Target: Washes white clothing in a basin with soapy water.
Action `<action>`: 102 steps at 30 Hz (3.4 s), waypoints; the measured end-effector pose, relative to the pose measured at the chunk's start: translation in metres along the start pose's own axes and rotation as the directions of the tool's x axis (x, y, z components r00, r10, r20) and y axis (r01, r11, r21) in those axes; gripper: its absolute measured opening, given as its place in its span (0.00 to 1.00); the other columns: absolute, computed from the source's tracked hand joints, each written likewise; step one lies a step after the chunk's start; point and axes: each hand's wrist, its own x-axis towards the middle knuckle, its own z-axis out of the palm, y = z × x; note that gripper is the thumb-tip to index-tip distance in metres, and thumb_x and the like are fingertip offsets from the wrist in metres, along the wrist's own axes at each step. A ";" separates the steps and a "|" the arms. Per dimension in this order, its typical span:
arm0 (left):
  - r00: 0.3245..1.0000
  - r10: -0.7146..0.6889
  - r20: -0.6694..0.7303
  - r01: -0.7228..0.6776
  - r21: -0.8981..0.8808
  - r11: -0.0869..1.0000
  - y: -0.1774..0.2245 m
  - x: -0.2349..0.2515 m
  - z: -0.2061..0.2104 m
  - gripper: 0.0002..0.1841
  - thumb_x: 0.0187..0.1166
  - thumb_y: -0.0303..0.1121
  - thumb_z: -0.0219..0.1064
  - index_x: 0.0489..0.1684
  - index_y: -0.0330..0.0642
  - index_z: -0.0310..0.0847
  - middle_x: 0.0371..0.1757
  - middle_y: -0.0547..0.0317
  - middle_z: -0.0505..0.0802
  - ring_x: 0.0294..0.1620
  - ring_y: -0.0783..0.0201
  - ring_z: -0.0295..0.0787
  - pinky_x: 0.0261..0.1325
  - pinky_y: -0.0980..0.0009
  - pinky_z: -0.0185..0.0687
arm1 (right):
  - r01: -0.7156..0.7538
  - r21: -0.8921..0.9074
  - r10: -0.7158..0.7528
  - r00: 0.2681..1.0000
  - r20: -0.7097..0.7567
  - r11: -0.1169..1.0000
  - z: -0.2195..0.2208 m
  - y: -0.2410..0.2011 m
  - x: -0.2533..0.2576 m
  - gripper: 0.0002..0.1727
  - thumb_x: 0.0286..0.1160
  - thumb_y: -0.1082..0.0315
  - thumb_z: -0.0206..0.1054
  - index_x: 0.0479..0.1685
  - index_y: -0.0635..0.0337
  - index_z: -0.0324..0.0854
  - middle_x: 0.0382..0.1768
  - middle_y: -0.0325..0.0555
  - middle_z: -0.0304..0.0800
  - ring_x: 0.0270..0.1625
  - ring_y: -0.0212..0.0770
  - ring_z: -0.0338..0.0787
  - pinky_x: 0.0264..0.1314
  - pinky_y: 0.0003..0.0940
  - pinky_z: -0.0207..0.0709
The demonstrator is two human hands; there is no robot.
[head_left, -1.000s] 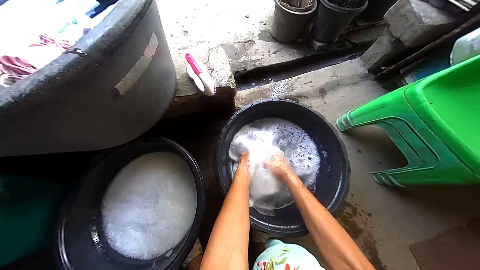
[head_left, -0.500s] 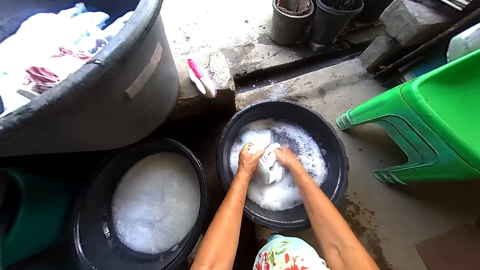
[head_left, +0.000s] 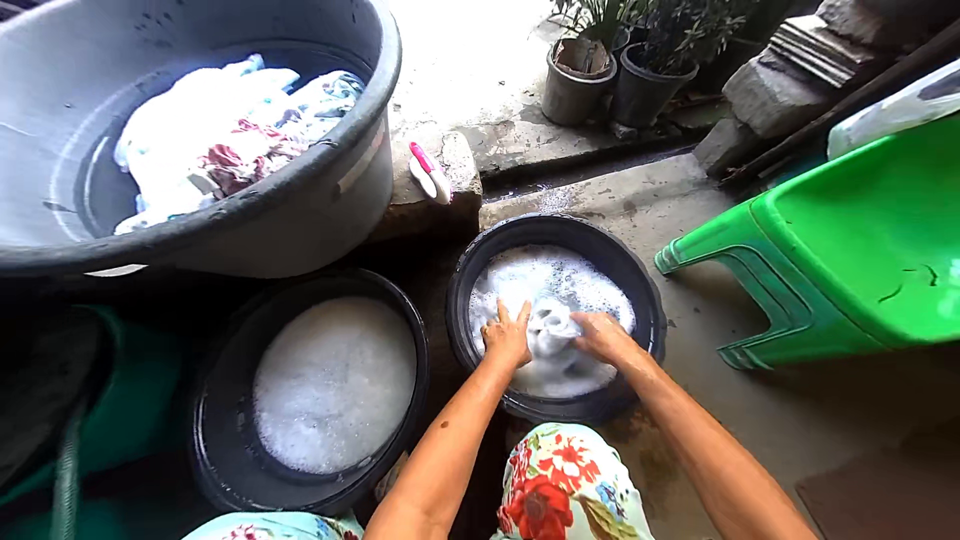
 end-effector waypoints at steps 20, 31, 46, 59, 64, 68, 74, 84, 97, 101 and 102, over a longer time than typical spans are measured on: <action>0.834 0.530 -0.155 -0.547 -0.361 0.755 0.003 -0.072 -0.125 0.35 0.61 0.38 0.86 0.73 0.43 0.81 0.63 0.45 0.92 0.68 0.51 0.87 0.76 0.44 0.76 | 0.530 0.194 -0.377 0.774 -0.509 0.826 -0.182 -0.114 -0.130 0.10 0.68 0.76 0.74 0.46 0.55 0.91 0.28 0.38 0.93 0.28 0.33 0.88 0.34 0.38 0.83; 0.693 0.313 -0.650 -0.679 -0.440 0.588 0.018 -0.094 -0.182 0.15 0.63 0.40 0.85 0.37 0.41 0.89 0.30 0.56 0.93 0.33 0.61 0.90 0.42 0.52 0.85 | 0.556 -0.011 -0.440 0.646 -0.624 0.831 -0.252 -0.148 -0.168 0.11 0.64 0.67 0.77 0.45 0.52 0.90 0.24 0.37 0.88 0.23 0.33 0.84 0.31 0.40 0.81; 0.610 0.348 -0.712 -0.743 -0.361 0.564 0.064 -0.121 -0.189 0.14 0.64 0.39 0.84 0.32 0.38 0.88 0.27 0.56 0.90 0.31 0.62 0.86 0.40 0.54 0.82 | 0.616 -0.096 -0.538 0.588 -0.604 0.782 -0.238 -0.173 -0.149 0.16 0.65 0.67 0.78 0.52 0.57 0.87 0.28 0.44 0.88 0.30 0.43 0.86 0.38 0.52 0.82; 0.660 0.232 -0.714 -0.751 -0.622 0.222 0.024 -0.120 -0.181 0.06 0.80 0.24 0.68 0.49 0.35 0.88 0.42 0.60 0.96 0.45 0.73 0.92 0.56 0.69 0.89 | 0.091 0.646 -0.061 0.996 -0.069 0.758 0.042 -0.044 0.026 0.37 0.79 0.53 0.72 0.82 0.65 0.70 0.74 0.67 0.80 0.76 0.59 0.81 0.81 0.57 0.71; 0.715 0.141 -0.685 -0.699 -0.698 0.156 -0.012 -0.127 -0.186 0.09 0.79 0.21 0.67 0.53 0.35 0.86 0.46 0.57 0.96 0.48 0.67 0.93 0.58 0.65 0.90 | 0.319 0.879 0.072 0.928 -0.366 0.356 0.008 -0.049 0.020 0.18 0.92 0.64 0.50 0.61 0.73 0.73 0.48 0.57 0.86 0.48 0.42 0.89 0.54 0.42 0.86; 0.794 0.167 -0.584 -0.607 -0.753 0.253 -0.037 -0.131 -0.176 0.12 0.77 0.20 0.67 0.56 0.38 0.85 0.47 0.57 0.94 0.46 0.66 0.92 0.51 0.65 0.91 | 0.495 0.770 -0.004 0.842 -0.539 0.403 -0.075 -0.060 -0.021 0.16 0.94 0.62 0.48 0.59 0.65 0.74 0.40 0.48 0.85 0.41 0.37 0.87 0.49 0.40 0.84; 0.841 0.383 -0.383 -0.537 -0.493 0.685 -0.031 -0.118 -0.173 0.11 0.69 0.22 0.75 0.47 0.32 0.84 0.39 0.48 0.91 0.40 0.59 0.87 0.48 0.57 0.84 | 0.784 0.411 -0.303 0.577 -0.758 0.464 -0.194 -0.120 -0.082 0.10 0.86 0.65 0.57 0.46 0.61 0.79 0.30 0.36 0.84 0.32 0.28 0.85 0.40 0.31 0.85; 0.717 0.487 -0.498 -0.697 -0.505 0.510 0.049 -0.117 -0.230 0.17 0.61 0.34 0.84 0.44 0.36 0.89 0.38 0.55 0.97 0.39 0.65 0.96 0.50 0.60 0.93 | 0.848 0.114 -0.481 0.399 -0.780 0.518 -0.245 -0.149 -0.117 0.10 0.81 0.61 0.65 0.43 0.60 0.83 0.26 0.33 0.85 0.27 0.26 0.85 0.34 0.28 0.83; 0.978 -0.019 -0.206 -0.103 -0.563 0.820 -0.027 0.039 -0.059 0.30 0.81 0.38 0.69 0.78 0.29 0.70 0.76 0.26 0.76 0.77 0.37 0.77 0.79 0.44 0.73 | -0.015 0.152 0.012 1.000 0.025 0.988 0.030 -0.002 0.111 0.52 0.66 0.32 0.73 0.91 0.50 0.63 0.87 0.67 0.62 0.88 0.72 0.62 0.83 0.76 0.57; 0.974 -0.222 -0.053 0.171 -0.476 0.863 -0.031 0.069 -0.002 0.37 0.82 0.39 0.67 0.87 0.29 0.57 0.84 0.30 0.70 0.82 0.39 0.73 0.82 0.46 0.71 | -0.247 0.184 0.200 0.951 0.237 0.951 0.081 -0.002 0.119 0.37 0.86 0.44 0.60 0.78 0.70 0.74 0.79 0.70 0.75 0.84 0.66 0.72 0.86 0.67 0.60; 0.965 -0.256 -0.046 0.191 -0.543 0.817 -0.033 0.076 0.006 0.42 0.78 0.38 0.71 0.89 0.31 0.51 0.82 0.30 0.73 0.80 0.40 0.76 0.80 0.46 0.73 | -0.302 0.266 0.245 0.943 0.226 0.915 0.094 0.004 0.111 0.34 0.90 0.49 0.56 0.79 0.72 0.73 0.80 0.70 0.74 0.86 0.65 0.70 0.89 0.62 0.57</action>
